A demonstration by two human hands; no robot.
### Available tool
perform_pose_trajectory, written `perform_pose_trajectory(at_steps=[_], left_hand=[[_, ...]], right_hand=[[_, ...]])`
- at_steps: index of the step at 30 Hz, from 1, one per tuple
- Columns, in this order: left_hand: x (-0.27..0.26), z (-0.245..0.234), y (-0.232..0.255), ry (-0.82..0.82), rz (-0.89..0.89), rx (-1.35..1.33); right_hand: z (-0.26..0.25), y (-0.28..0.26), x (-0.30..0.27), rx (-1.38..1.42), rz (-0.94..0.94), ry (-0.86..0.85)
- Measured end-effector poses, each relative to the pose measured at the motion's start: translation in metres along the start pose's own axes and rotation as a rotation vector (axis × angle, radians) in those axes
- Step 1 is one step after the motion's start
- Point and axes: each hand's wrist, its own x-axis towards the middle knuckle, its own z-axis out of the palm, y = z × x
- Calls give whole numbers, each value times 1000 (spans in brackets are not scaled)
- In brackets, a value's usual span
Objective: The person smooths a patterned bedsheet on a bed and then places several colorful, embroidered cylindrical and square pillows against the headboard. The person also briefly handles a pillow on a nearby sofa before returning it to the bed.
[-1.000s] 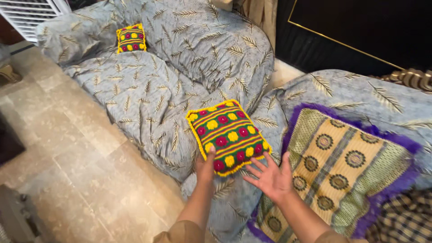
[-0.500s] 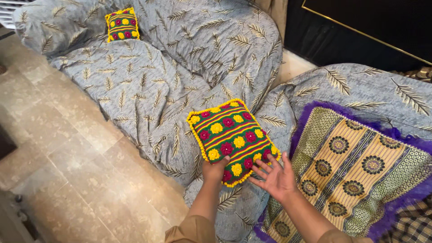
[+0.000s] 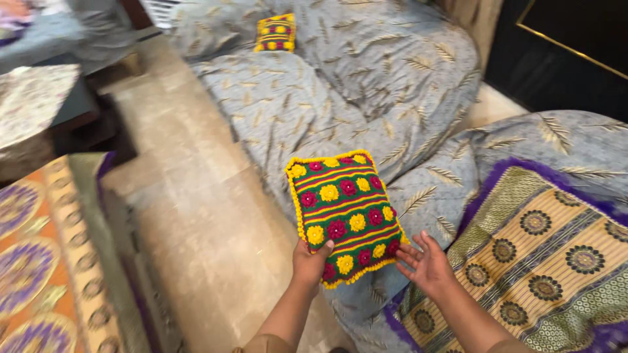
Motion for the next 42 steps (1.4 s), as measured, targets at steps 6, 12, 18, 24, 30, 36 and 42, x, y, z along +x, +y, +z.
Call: perform_pose_trajectory(at_steps=[6, 12, 18, 24, 30, 36, 42], left_hand=[[-120, -39, 21, 143, 88, -26], [-234, -79, 11, 256, 197, -93], [-344, -122, 4, 405, 276, -151], [-443, -161, 8, 538, 357, -154], [-551, -199, 19, 639, 467, -186], [-689, -238, 8, 680, 562, -257], [-809, -271, -10, 804, 581, -175]], right_hand=[[9, 36, -21, -227, 29, -147], [30, 87, -62, -574, -4, -200], [64, 148, -72, -769, -23, -259], [130, 211, -169, -949, 170, -610], [169, 276, -290, -998, 161, -786], [168, 340, -427, -806, 322, -1250], [153, 415, -528, -852, 409, -1328]])
